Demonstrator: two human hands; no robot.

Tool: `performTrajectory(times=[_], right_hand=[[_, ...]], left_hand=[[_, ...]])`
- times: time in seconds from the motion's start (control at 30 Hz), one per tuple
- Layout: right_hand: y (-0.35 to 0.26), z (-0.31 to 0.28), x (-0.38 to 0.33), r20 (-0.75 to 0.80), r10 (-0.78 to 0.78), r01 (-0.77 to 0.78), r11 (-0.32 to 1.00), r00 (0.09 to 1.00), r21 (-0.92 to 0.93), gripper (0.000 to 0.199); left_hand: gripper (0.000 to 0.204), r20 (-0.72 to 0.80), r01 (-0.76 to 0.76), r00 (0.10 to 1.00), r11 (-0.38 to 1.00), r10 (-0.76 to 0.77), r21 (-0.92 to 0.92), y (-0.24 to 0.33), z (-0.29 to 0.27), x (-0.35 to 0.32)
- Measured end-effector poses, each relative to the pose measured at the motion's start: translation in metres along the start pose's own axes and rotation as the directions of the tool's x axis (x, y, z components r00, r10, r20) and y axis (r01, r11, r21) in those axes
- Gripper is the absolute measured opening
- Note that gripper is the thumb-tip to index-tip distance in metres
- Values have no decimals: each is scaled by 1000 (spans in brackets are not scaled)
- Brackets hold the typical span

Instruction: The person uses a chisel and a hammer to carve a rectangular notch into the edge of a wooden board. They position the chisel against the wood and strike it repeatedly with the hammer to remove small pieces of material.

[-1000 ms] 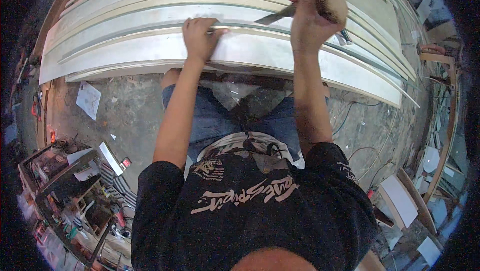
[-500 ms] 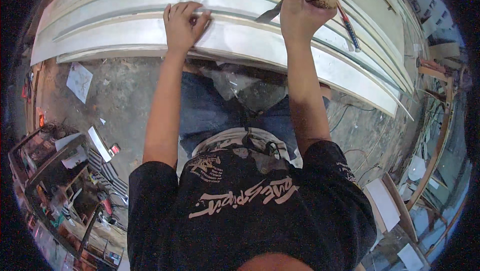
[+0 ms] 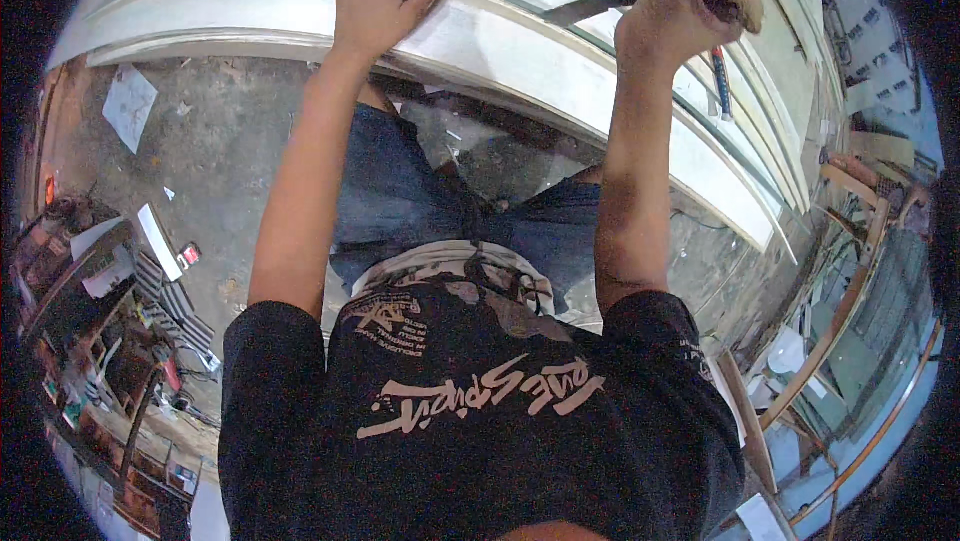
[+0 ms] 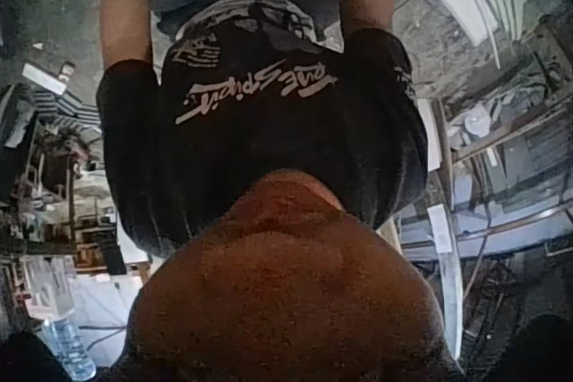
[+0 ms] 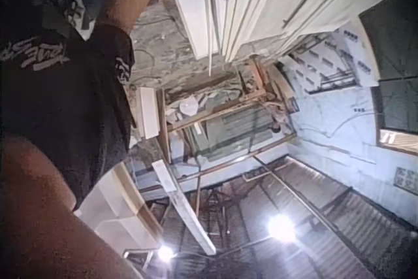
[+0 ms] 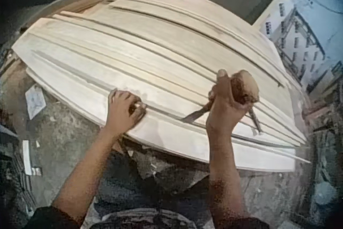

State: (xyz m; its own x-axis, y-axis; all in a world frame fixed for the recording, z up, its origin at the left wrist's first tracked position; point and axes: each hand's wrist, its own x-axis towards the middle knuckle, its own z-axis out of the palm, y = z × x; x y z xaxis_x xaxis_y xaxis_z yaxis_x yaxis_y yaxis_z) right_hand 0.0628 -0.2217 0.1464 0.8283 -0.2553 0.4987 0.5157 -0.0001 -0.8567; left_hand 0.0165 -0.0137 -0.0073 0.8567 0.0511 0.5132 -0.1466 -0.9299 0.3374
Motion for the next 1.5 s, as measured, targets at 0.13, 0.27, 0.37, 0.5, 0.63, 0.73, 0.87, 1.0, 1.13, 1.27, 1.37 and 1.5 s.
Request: performTrajectory(times=[0.13,0.27,0.37,0.5,0.63,0.73,0.87,1.0,1.13,1.27,1.37,1.5], right_hand=[[9,1,-4,-66,-175,169,982,982,-82,20],[16,12,1,-322,67,60,927,944,371,10],[41,-36,8,347,-449,545,797,823,-262,51],[73,-174,44,642,-36,443,753,766,-486,88],[126,-278,100,301,311,239,223,902,-945,76],[142,-283,122,324,373,268,195,869,-943,62],[126,-277,156,293,574,264,136,765,-955,48],[90,-237,135,82,929,-578,292,361,-762,28],[-25,-207,91,230,781,-537,579,580,-614,22],[-130,-188,89,396,326,-41,814,858,-579,53],[-184,-147,86,375,-31,221,852,927,-475,49],[-161,-147,70,478,-59,251,903,876,-349,51]], left_hand=[[47,-10,-45,999,994,44,-101,27,-4,11],[41,-242,-227,967,680,76,-697,123,-10,60],[39,209,-169,935,878,287,-448,126,29,73],[29,107,19,992,725,75,-688,146,50,58],[25,155,141,987,613,-30,-777,152,58,55],[28,98,84,995,640,-14,-764,144,63,55],[29,121,103,993,604,-10,-791,155,61,58],[34,240,213,970,646,-48,-733,143,60,56],[36,235,207,971,622,-39,-755,142,59,60],[31,311,292,949,522,-53,-802,152,54,57],[31,341,301,940,527,-24,-794,141,54,60],[33,352,301,936,531,-5,-792,154,44,61]])
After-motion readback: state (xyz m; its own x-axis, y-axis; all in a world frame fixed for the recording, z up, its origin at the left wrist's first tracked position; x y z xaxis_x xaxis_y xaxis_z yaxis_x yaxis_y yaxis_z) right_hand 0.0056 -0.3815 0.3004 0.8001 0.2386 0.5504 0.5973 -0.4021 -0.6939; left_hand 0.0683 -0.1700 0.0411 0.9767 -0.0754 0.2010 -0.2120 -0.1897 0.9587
